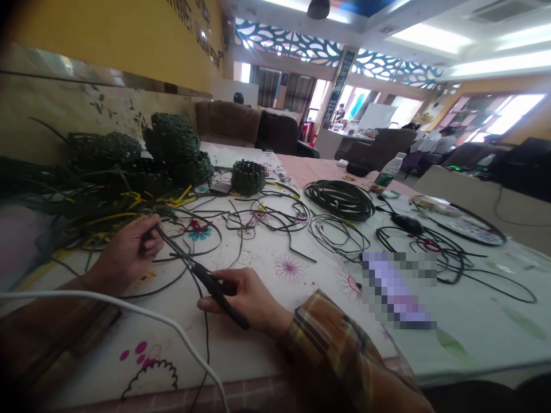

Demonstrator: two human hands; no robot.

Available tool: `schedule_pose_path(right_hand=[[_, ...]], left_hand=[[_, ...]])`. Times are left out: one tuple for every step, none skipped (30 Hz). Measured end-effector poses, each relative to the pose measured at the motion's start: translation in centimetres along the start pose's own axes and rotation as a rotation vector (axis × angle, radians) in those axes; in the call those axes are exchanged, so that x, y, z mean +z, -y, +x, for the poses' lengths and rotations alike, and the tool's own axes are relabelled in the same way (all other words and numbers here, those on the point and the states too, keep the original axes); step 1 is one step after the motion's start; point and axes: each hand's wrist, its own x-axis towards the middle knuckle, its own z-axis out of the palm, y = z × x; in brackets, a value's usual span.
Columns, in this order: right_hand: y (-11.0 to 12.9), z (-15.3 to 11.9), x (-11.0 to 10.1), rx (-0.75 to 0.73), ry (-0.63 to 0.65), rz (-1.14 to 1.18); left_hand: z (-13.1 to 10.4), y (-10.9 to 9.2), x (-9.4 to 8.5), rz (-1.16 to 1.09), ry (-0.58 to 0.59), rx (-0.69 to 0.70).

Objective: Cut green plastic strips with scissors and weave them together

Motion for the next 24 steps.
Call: schedule_pose_path(right_hand=[[-0.1,0.1,0.0,-0.001,-0.006,0.007],[-0.2,0.1,0.1,-0.006,-0.015,0.016],[-0.3,0.2,0.1,-0.012,-0.023,0.024],[-0.4,0.3,0.1,-0.017,-0.031,0.027],[-0.4,0.3,0.1,-0.018,-0.038,0.026],[-0.5,0.4,0.1,-0.017,-0.045,0.023],[-0.5,0.4,0.0,-0.017,-0.049,0.019],[-0.6,0.4,0.0,-0.020,-0.049,0.016],[-0.6,0.4,0.0,-0.025,-0.044,0.017],[-0.6,0.4,0.0,-0.033,-0.036,0.022],[-0.6,0.3,0.0,-0.042,-0.031,0.027],[-0.6,0.3,0.0,-0.050,-0.029,0.030],[-0.6,0.3,0.1,-0.055,-0.030,0.032],[-0.6,0.2,0.2,-0.058,-0.031,0.034],[-0.5,0.2,0.3,-0.058,-0.029,0.039],[-0.3,0.1,0.3,-0.054,-0.023,0.043],[-0.2,0.0,0.3,-0.047,-0.015,0.046],[0.0,0.0,0.4,-0.039,-0.007,0.048],[0.1,-0.1,0.4,-0.032,-0.004,0.046],[0.2,-0.1,0.3,-0.026,-0.006,0.041],[0.3,-0.2,0.3,-0.022,-0.012,0.036],[0.4,-0.2,0.3,-0.019,-0.018,0.030],[0.4,-0.2,0.2,-0.015,-0.023,0.023],[0.4,-0.2,0.2,-0.008,-0.027,0.012]], left_hand=[[0.0,0.1,0.0,0.012,0.009,0.004],[-0.1,0.2,0.1,0.020,0.016,0.014],[-0.2,0.3,0.2,0.028,0.022,0.027],[-0.4,0.4,0.3,0.032,0.025,0.044],[-0.5,0.5,0.4,0.035,0.025,0.063],[-0.6,0.5,0.5,0.038,0.021,0.080],[-0.7,0.5,0.5,0.043,0.019,0.093],[-0.7,0.5,0.6,0.048,0.018,0.099],[-0.8,0.5,0.6,0.054,0.019,0.100],[-0.8,0.4,0.6,0.057,0.019,0.098],[-0.8,0.4,0.6,0.059,0.017,0.094],[-0.8,0.4,0.7,0.058,0.015,0.090],[-0.9,0.3,0.7,0.054,0.010,0.087],[-0.9,0.3,0.8,0.050,0.004,0.082],[-0.9,0.3,0.8,0.048,0.000,0.077],[-0.9,0.3,0.9,0.047,-0.002,0.073],[-0.9,0.3,0.9,0.047,-0.004,0.071],[-0.9,0.3,0.9,0.046,-0.006,0.072],[-0.9,0.3,0.9,0.043,-0.008,0.072],[-0.9,0.3,0.9,0.038,-0.006,0.071],[-0.8,0.2,0.8,0.028,-0.007,0.069],[-0.7,0.2,0.7,0.017,-0.008,0.062],[-0.7,0.2,0.6,0.005,-0.008,0.054],[-0.6,0.1,0.6,-0.004,-0.005,0.047]])
